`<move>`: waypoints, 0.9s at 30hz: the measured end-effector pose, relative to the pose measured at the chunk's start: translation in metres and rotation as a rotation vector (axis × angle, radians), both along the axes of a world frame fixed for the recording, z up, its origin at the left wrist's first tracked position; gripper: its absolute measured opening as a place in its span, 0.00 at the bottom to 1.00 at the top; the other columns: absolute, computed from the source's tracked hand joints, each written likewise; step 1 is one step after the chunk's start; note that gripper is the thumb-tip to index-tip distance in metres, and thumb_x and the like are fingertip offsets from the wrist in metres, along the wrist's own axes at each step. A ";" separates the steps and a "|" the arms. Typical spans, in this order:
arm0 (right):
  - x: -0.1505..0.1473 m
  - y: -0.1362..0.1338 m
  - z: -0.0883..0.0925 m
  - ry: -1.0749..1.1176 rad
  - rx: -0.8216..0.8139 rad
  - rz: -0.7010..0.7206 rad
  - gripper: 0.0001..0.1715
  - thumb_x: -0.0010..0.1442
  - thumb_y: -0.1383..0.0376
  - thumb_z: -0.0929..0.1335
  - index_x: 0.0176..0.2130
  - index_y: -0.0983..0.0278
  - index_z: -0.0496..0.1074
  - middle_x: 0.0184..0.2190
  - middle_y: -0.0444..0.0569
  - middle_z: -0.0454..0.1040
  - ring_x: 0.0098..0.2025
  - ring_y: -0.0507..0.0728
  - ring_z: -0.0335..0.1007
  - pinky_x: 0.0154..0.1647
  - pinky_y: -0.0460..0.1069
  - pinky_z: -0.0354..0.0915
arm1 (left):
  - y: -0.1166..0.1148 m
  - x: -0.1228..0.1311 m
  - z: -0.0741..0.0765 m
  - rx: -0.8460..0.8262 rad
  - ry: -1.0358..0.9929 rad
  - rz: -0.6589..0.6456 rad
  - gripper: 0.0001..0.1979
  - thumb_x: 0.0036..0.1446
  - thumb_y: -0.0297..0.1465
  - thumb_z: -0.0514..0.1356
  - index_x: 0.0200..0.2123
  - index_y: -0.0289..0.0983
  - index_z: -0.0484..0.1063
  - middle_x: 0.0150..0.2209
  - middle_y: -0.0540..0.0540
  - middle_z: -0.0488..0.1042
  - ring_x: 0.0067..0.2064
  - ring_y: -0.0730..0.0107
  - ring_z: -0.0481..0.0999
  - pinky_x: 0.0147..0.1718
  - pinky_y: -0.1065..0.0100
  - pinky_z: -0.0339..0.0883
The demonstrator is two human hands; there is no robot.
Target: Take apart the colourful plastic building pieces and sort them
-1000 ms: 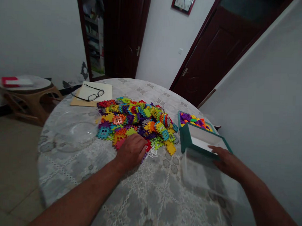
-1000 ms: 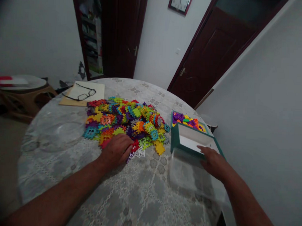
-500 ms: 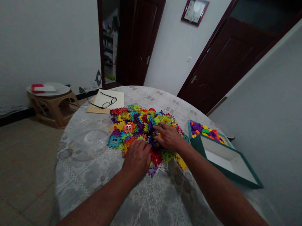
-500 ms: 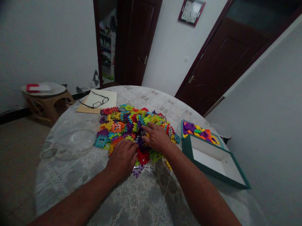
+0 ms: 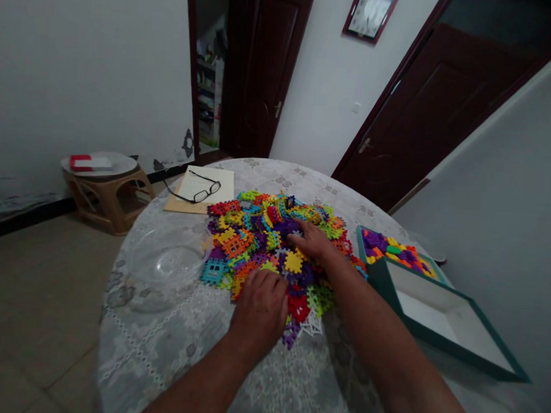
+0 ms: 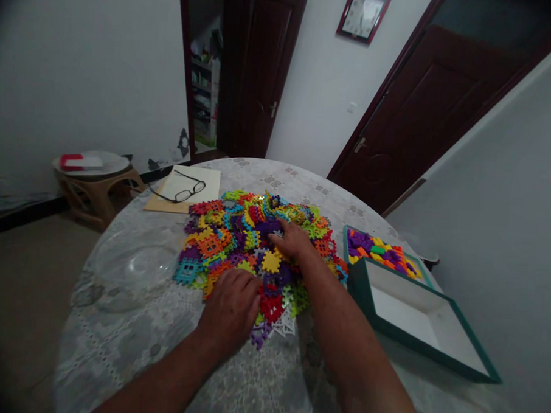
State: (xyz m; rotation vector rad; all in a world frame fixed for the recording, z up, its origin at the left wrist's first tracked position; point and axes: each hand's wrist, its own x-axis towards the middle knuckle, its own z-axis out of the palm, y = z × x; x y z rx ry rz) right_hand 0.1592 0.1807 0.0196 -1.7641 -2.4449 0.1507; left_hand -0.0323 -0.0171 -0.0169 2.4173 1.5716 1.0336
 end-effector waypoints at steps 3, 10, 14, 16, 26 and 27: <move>-0.004 -0.004 0.000 -0.014 0.003 0.022 0.39 0.76 0.47 0.65 0.78 0.56 0.61 0.67 0.57 0.74 0.68 0.69 0.70 0.69 0.62 0.62 | 0.001 0.000 -0.003 0.020 -0.025 0.010 0.14 0.66 0.25 0.62 0.54 0.41 0.76 0.51 0.38 0.79 0.56 0.48 0.76 0.65 0.40 0.68; -0.017 -0.050 0.014 -0.116 -0.031 0.033 0.42 0.75 0.51 0.65 0.81 0.55 0.53 0.74 0.61 0.65 0.69 0.72 0.68 0.70 0.66 0.61 | 0.006 -0.001 -0.012 0.135 0.003 0.041 0.27 0.69 0.28 0.61 0.69 0.41 0.66 0.65 0.33 0.72 0.68 0.40 0.70 0.70 0.36 0.64; -0.017 -0.082 0.034 -0.115 -0.024 0.057 0.36 0.75 0.50 0.65 0.75 0.60 0.64 0.69 0.63 0.70 0.66 0.72 0.71 0.67 0.66 0.65 | 0.010 -0.002 -0.008 0.147 0.047 0.011 0.26 0.69 0.32 0.63 0.68 0.40 0.67 0.65 0.31 0.73 0.68 0.38 0.70 0.67 0.35 0.66; -0.011 -0.098 0.048 -0.084 0.002 0.093 0.29 0.76 0.51 0.65 0.68 0.61 0.73 0.66 0.61 0.74 0.65 0.70 0.72 0.68 0.64 0.65 | 0.012 -0.003 -0.007 0.167 0.069 -0.005 0.24 0.70 0.35 0.64 0.66 0.42 0.69 0.64 0.32 0.74 0.67 0.38 0.71 0.66 0.35 0.66; 0.190 -0.109 0.140 0.014 0.269 -0.320 0.26 0.77 0.59 0.64 0.66 0.66 0.76 0.66 0.59 0.76 0.68 0.66 0.69 0.71 0.57 0.61 | 0.023 -0.008 -0.007 0.239 0.170 -0.048 0.17 0.70 0.40 0.62 0.57 0.41 0.74 0.57 0.34 0.78 0.59 0.38 0.77 0.58 0.38 0.72; 0.221 -0.105 0.145 0.015 0.212 -0.458 0.25 0.76 0.60 0.64 0.65 0.66 0.77 0.67 0.58 0.76 0.69 0.66 0.68 0.71 0.56 0.60 | 0.024 -0.009 -0.007 0.247 0.182 -0.053 0.17 0.70 0.40 0.62 0.57 0.41 0.74 0.57 0.33 0.78 0.58 0.39 0.78 0.58 0.39 0.72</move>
